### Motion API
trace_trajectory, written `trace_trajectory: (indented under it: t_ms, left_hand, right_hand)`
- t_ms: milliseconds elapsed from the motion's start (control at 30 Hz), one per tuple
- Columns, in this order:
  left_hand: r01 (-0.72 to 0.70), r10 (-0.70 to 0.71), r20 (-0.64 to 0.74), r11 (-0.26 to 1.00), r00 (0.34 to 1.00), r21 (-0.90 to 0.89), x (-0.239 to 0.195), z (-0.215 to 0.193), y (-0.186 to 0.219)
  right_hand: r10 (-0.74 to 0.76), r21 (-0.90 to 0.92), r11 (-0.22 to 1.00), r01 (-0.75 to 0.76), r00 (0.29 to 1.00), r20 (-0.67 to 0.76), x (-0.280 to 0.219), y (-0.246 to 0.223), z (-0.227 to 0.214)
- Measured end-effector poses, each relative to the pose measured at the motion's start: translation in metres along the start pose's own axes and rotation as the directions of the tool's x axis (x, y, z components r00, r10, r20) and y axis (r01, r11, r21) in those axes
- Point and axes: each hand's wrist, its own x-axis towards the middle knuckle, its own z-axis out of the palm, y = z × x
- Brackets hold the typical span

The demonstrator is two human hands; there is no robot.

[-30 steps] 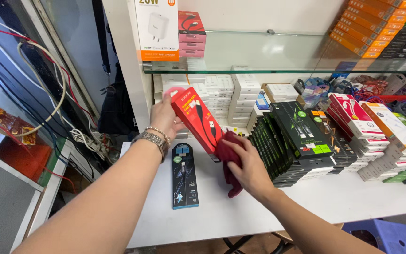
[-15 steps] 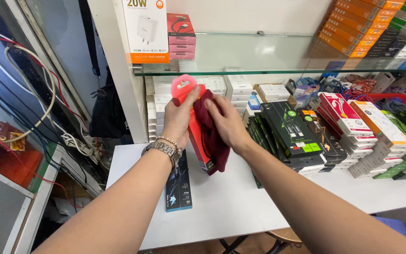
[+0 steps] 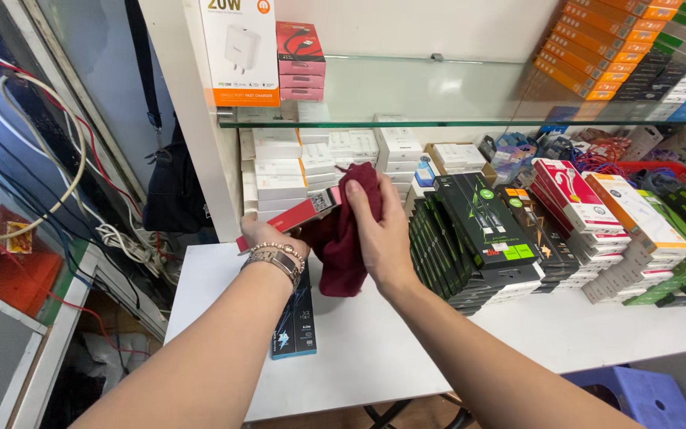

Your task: The person wipes small product boxes with a maroon cloth and places them onto a glass shelf. They handle white 20W charger boxes, red USB cable boxes, and black/green cable boxes, stacking them in neat columns on the shelf.

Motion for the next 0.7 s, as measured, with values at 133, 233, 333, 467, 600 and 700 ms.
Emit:
trace_trajectory:
  t_ms: [133,233,333,467,600,700]
  left_hand:
    - [0.166,-0.163,0.049,0.983,0.985,-0.078,-0.014,-0.005,0.006]
    - [0.072,-0.071,0.010,0.994,0.997,-0.085,-0.027,-0.010,0.023]
    - [-0.189,0.174,0.085,0.956,0.981,0.225,-0.035,0.000,0.024]
    - [-0.194,-0.039,0.506,0.896,0.862,0.400,-0.040,0.026,-0.005]
    - [-0.150,-0.114,0.643,0.928,0.757,0.341,-0.038,0.030,-0.018]
    - [-0.240,0.021,0.573,0.921,0.819,0.309,-0.031,0.031,-0.011]
  right_hand:
    - [0.038,-0.269,0.962,-0.042,0.999,-0.022,0.004,-0.013,-0.009]
    - [0.145,-0.296,0.945,-0.141,0.989,-0.006,0.014,-0.027,-0.026]
    - [0.183,-0.275,0.949,-0.152,0.979,0.090,0.020,-0.039,-0.025]
    - [-0.144,-0.401,0.859,0.318,0.903,0.406,0.019,-0.040,0.001]
    - [-0.081,-0.413,0.872,0.262,0.910,0.406,0.010,-0.028,0.002]
    - [-0.010,-0.469,0.857,0.215,0.916,0.402,-0.011,-0.016,-0.018]
